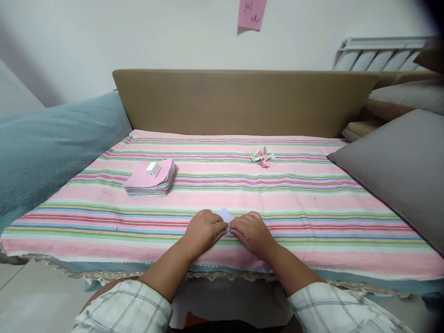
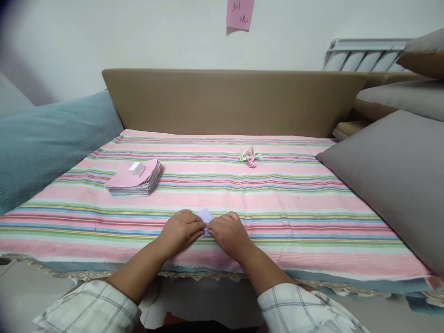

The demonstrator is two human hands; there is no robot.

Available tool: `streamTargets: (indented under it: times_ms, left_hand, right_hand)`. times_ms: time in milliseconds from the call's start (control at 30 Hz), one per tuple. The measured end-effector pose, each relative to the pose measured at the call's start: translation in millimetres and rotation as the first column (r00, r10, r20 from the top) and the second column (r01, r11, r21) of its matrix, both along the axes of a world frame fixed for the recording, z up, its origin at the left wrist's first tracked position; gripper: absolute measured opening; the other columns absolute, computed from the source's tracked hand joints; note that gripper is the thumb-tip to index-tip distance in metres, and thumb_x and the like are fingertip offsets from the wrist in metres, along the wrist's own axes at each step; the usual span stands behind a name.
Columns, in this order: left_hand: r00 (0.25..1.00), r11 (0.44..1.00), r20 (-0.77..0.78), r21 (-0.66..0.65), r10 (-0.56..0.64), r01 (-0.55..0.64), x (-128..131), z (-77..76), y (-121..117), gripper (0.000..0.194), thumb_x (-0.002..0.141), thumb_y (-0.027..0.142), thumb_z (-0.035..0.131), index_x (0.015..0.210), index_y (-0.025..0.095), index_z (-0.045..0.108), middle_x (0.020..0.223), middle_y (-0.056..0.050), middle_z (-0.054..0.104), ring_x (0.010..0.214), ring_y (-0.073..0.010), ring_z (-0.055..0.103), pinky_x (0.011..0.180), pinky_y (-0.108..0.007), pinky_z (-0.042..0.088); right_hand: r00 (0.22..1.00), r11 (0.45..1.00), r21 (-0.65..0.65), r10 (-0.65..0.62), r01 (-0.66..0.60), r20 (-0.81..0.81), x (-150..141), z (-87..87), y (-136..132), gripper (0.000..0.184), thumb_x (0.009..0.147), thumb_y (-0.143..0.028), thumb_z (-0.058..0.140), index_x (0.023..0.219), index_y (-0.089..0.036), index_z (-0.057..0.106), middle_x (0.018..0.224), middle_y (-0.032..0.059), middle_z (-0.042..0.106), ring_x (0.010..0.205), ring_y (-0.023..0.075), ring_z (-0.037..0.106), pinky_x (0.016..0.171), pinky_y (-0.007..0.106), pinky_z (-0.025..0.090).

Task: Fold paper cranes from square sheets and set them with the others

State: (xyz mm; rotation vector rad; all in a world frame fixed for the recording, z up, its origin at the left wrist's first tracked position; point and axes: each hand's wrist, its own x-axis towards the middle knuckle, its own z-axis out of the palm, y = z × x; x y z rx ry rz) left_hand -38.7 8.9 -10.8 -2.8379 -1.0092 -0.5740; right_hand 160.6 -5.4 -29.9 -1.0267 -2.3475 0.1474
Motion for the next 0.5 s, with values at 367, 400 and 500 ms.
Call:
streamTargets:
  times_ms: [367, 400, 500]
  left_hand:
    - [0.985, 0.996, 0.173, 0.084, 0.020, -0.035, 3.0, -10.2, 2.8, 0.015, 0.086, 0.030, 0.053, 0.088, 0.026, 0.067, 0.080, 0.002, 0.070, 0.075, -0.0119, 0.062, 0.095, -0.036, 0.033]
    - [0.984, 0.996, 0.179, 0.078, 0.023, -0.037, 3.0, -10.1, 3.0, 0.015, 0.086, 0.030, 0.053, 0.087, 0.027, 0.067, 0.080, 0.002, 0.070, 0.075, -0.0118, 0.062, 0.096, -0.037, 0.032]
    - [0.981, 0.998, 0.194, 0.046, 0.029, -0.039, 3.3, -9.7, 3.4, 0.016, 0.086, 0.030, 0.052, 0.086, 0.027, 0.068, 0.081, 0.002, 0.071, 0.076, -0.0118, 0.062, 0.097, -0.037, 0.030]
  right_hand:
    - [0.994, 0.998, -0.050, -0.035, 0.030, -0.103, -0.4, -6.2, 0.4, 0.016, 0.088, -0.033, 0.050, 0.091, -0.020, 0.060, 0.086, 0.0036, 0.068, 0.081, 0.0171, 0.058, 0.079, 0.033, 0.029]
    - [0.994, 0.998, -0.046, -0.045, 0.040, -0.104, -0.7, -6.9, 0.5, 0.016, 0.088, -0.033, 0.050, 0.090, -0.020, 0.060, 0.085, 0.0034, 0.068, 0.081, 0.0170, 0.058, 0.079, 0.033, 0.029]
    - [0.991, 0.997, -0.040, -0.074, 0.070, -0.110, -2.0, -8.8, 0.7, 0.016, 0.090, -0.029, 0.047, 0.086, -0.021, 0.061, 0.082, 0.0024, 0.068, 0.079, 0.0157, 0.058, 0.079, 0.033, 0.029]
